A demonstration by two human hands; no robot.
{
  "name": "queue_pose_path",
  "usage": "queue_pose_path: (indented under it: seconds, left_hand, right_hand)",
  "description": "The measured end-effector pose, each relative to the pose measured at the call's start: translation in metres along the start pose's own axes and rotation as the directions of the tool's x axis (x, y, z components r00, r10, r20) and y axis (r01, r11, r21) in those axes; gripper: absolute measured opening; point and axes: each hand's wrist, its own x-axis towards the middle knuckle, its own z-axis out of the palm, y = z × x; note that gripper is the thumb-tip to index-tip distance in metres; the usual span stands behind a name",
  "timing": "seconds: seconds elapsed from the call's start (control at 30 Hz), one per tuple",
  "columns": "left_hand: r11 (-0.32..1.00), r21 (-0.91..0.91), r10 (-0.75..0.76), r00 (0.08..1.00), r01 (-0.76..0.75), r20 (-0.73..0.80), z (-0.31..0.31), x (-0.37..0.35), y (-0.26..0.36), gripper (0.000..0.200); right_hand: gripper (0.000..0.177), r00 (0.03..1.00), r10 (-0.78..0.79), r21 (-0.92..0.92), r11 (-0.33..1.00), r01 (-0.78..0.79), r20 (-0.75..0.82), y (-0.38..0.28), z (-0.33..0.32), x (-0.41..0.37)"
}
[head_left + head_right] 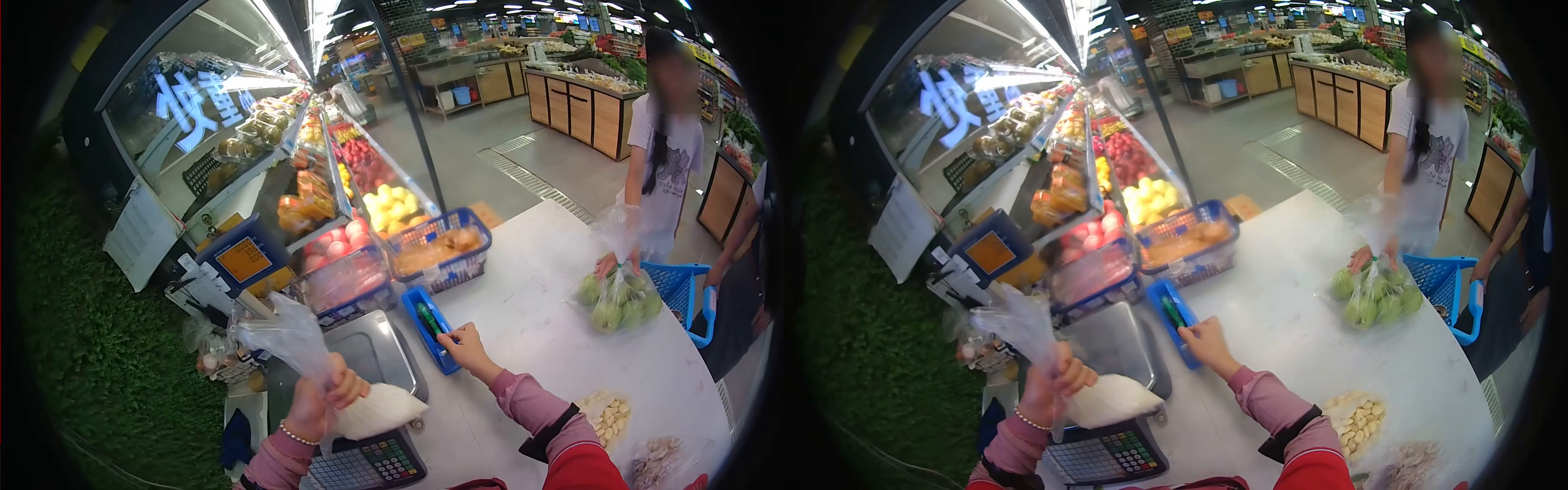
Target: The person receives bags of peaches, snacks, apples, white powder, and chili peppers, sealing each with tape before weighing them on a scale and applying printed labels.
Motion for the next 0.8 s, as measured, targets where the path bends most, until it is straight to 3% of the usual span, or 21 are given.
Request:
queue_pose_path:
  seconds: [0.03,0.07,0.1,0.13,0.27,0.37,0.43,0.47,0.53,0.57,0.63,0.7,0.8]
  left_hand:
    - [0.994,0.052,0.095,0.994,-0.092,-0.052,-0.009,-0.005,0.010,0.029]
    - [0.995,0.048,0.090,0.994,-0.088,-0.054,-0.019,-0.008,0.014,0.029]
    - [0.986,0.067,0.156,0.983,-0.150,-0.097,-0.032,-0.009,0.016,0.031]
    - [0.973,0.087,0.223,0.965,-0.213,-0.135,-0.044,-0.007,0.015,0.032]
    - [0.963,0.099,0.261,0.961,-0.252,-0.093,-0.085,-0.007,-0.011,0.032]
    - [0.964,0.063,0.265,0.959,-0.260,-0.096,-0.090,-0.011,-0.025,0.026]
    - [0.854,0.118,0.515,0.855,-0.507,-0.062,-0.079,-0.016,-0.025,0.027]
    - [0.863,0.111,0.501,0.862,-0.492,-0.072,-0.080,-0.019,-0.024,0.027]
    - [0.793,0.286,0.583,0.806,-0.537,-0.103,-0.084,-0.025,-0.024,0.030]
    - [0.809,0.277,0.565,0.817,-0.519,-0.119,-0.089,-0.025,-0.026,0.030]
    - [0.730,0.623,0.585,0.728,-0.281,-0.357,-0.101,-0.030,-0.037,0.028]
    - [0.869,0.447,0.422,0.788,-0.211,-0.448,-0.119,-0.028,-0.029,0.018]
    - [0.910,0.277,0.408,0.781,-0.308,-0.472,-0.115,-0.027,-0.019,0.012]
  right_hand:
    - [0.027,1.000,0.003,0.001,1.000,-0.003,0.002,-0.001,0.007,-0.001]
    - [0.026,0.982,0.177,0.238,0.953,-0.187,0.063,-0.008,0.007,-0.001]
    - [0.026,0.932,0.326,0.444,0.820,-0.362,0.160,-0.014,0.006,-0.003]
    - [0.024,0.914,0.381,0.475,0.785,-0.399,0.138,-0.017,0.007,-0.006]
    - [0.022,0.870,0.473,0.521,0.712,-0.471,0.141,-0.012,0.010,-0.014]
    - [0.022,0.892,0.449,0.668,0.649,-0.363,0.048,-0.011,0.014,-0.019]
    - [0.020,0.892,0.452,0.728,0.606,-0.321,0.017,-0.030,0.008,-0.024]
    - [0.020,0.884,0.467,0.721,0.605,-0.338,0.022,-0.038,0.006,-0.030]
    - [0.020,0.810,0.559,0.848,0.504,-0.165,-0.175,-0.050,0.005,-0.043]
    - [0.020,0.800,0.576,0.841,0.507,-0.188,-0.168,-0.046,0.006,-0.048]
    - [0.014,0.738,0.672,0.873,0.392,-0.290,-0.057,-0.030,0.008,-0.072]
    - [0.013,0.621,0.783,0.875,0.281,-0.395,0.028,-0.020,0.026,-0.077]
    - [0.011,0.586,0.810,0.835,0.307,-0.456,0.022,-0.014,0.041,-0.088]
